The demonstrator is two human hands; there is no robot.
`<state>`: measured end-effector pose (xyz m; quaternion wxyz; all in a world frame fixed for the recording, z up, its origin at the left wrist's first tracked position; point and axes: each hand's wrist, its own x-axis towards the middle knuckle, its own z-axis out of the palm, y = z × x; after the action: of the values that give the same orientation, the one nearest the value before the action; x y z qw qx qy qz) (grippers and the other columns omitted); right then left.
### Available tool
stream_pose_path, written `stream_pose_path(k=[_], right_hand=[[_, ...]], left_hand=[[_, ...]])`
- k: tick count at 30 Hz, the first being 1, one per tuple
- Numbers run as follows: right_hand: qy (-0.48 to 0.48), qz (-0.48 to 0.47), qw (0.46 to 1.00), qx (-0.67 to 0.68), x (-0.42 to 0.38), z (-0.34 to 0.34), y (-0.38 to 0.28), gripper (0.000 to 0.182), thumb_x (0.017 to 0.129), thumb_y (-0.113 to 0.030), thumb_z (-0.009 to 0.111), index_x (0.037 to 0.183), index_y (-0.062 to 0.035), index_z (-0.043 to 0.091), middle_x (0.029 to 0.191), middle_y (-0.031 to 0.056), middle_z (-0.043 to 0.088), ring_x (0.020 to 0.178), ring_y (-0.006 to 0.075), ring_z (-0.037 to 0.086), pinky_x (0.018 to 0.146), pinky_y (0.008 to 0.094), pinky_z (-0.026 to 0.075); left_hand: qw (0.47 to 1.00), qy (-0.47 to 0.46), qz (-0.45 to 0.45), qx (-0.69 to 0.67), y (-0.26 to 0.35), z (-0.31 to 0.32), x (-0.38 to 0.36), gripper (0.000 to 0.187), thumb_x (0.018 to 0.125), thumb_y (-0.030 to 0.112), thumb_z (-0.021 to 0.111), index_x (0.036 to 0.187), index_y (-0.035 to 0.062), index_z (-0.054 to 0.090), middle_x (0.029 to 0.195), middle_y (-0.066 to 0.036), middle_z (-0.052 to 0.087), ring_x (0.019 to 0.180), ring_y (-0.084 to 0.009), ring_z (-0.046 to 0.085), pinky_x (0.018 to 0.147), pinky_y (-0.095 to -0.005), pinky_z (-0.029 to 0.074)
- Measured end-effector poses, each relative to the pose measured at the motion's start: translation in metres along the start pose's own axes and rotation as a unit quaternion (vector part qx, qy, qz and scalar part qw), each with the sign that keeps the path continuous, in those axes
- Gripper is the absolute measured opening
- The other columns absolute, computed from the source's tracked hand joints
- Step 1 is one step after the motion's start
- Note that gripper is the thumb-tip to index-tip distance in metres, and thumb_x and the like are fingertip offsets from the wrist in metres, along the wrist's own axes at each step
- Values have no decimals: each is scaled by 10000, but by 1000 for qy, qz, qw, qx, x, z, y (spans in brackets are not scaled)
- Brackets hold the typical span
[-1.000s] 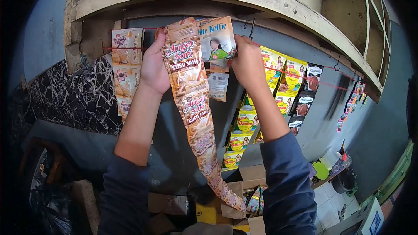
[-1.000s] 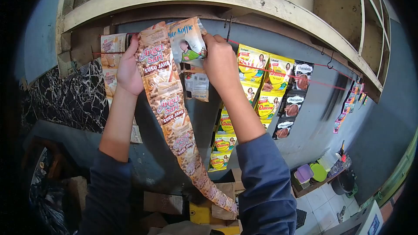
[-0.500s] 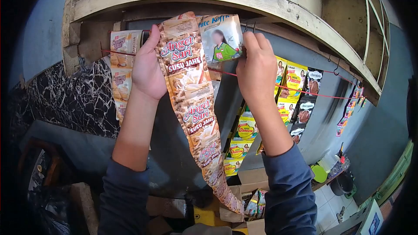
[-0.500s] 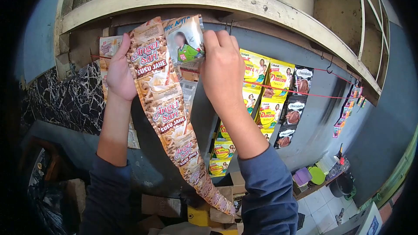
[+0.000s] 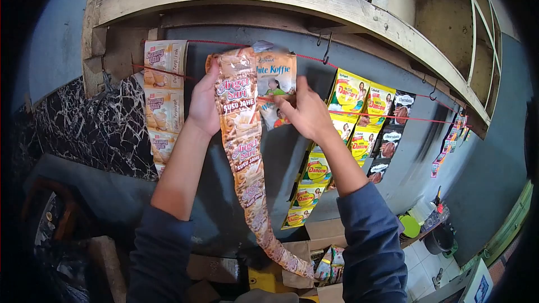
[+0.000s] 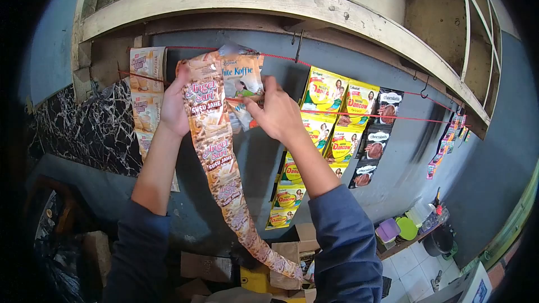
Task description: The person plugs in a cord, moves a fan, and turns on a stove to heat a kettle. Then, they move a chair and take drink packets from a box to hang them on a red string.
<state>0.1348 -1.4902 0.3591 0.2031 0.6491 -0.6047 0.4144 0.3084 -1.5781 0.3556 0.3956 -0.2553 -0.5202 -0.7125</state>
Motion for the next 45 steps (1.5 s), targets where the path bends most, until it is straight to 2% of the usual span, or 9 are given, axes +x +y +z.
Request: stream_pose_path(k=[5, 15, 23, 27, 29, 36, 38, 41, 45], right_hand=[[337, -238, 909, -66, 1, 5, -9, 467, 642, -206, 655, 1016, -28, 439, 908, 136, 464, 833, 301, 481, 694, 370, 403], [158, -102, 968, -170, -5, 16, -11, 140, 588, -92, 571, 720, -49, 551, 816, 93, 479, 750, 251, 496, 611, 366, 383], [323, -194, 908, -181, 52, 4, -13, 285, 742, -179, 541, 991, -53, 483, 825, 128, 533, 807, 278, 523, 836, 403, 343], [-13, 36, 987, -158, 73, -22, -25, 403, 812, -398, 451, 842, -28, 610, 880, 173, 583, 854, 322, 545, 792, 384, 405], [49, -44, 990, -121, 92, -20, -5, 516, 787, -484, 461, 689, 4, 597, 637, 187, 567, 698, 368, 546, 651, 385, 430], [-275, 246, 922, -115, 115, -39, -40, 695, 725, -667, 377, 763, -28, 647, 708, 149, 616, 657, 194, 603, 659, 324, 437], [-226, 199, 954, -13, 109, -42, -42, 615, 688, -594, 527, 806, -1, 637, 900, 172, 596, 798, 273, 597, 710, 333, 458], [-55, 57, 991, -110, 137, -23, 2, 477, 664, -499, 614, 792, -41, 654, 806, 137, 624, 742, 210, 611, 676, 316, 461], [83, 19, 990, 113, 109, -27, 9, 259, 593, -272, 728, 749, -76, 662, 743, 116, 628, 689, 210, 608, 651, 294, 460]], left_hand=[[997, 75, -11, 27, -2, 3, -9, 479, 899, 376, 241, 1192, 21, 375, 1122, -117, 488, 998, -216, 506, 850, -357, 416], [996, 82, -22, 30, -1, 5, -42, 511, 901, 381, 211, 1231, 5, 316, 1210, -151, 413, 991, -235, 507, 817, -362, 435], [997, 52, -25, 44, 5, -7, -49, 530, 893, 396, 210, 1228, -1, 312, 1248, -154, 367, 1069, -292, 452, 841, -393, 428], [998, 31, -36, 28, 5, -5, -55, 530, 892, 395, 217, 1230, -4, 306, 1252, -136, 367, 1089, -297, 433, 844, -393, 428], [998, 55, -18, 27, 5, -2, -58, 533, 891, 398, 220, 1233, -3, 301, 1252, -134, 368, 1071, -294, 450, 838, -391, 431], [996, 67, -22, 54, 7, 2, -62, 537, 891, 397, 228, 1247, -2, 279, 1263, -120, 357, 1046, -284, 468, 820, -402, 439], [995, 83, -14, 50, 7, 5, -63, 539, 890, 399, 231, 1248, -1, 278, 1263, -118, 358, 1044, -283, 470, 817, -404, 441], [993, 104, -14, 49, 9, 5, -68, 546, 887, 409, 235, 1248, 2, 279, 1253, -124, 368, 1015, -277, 491, 807, -404, 447], [995, 80, -49, 43, 11, 6, -73, 558, 882, 423, 242, 1248, 4, 282, 1226, -147, 394, 994, -280, 505, 801, -410, 446]])
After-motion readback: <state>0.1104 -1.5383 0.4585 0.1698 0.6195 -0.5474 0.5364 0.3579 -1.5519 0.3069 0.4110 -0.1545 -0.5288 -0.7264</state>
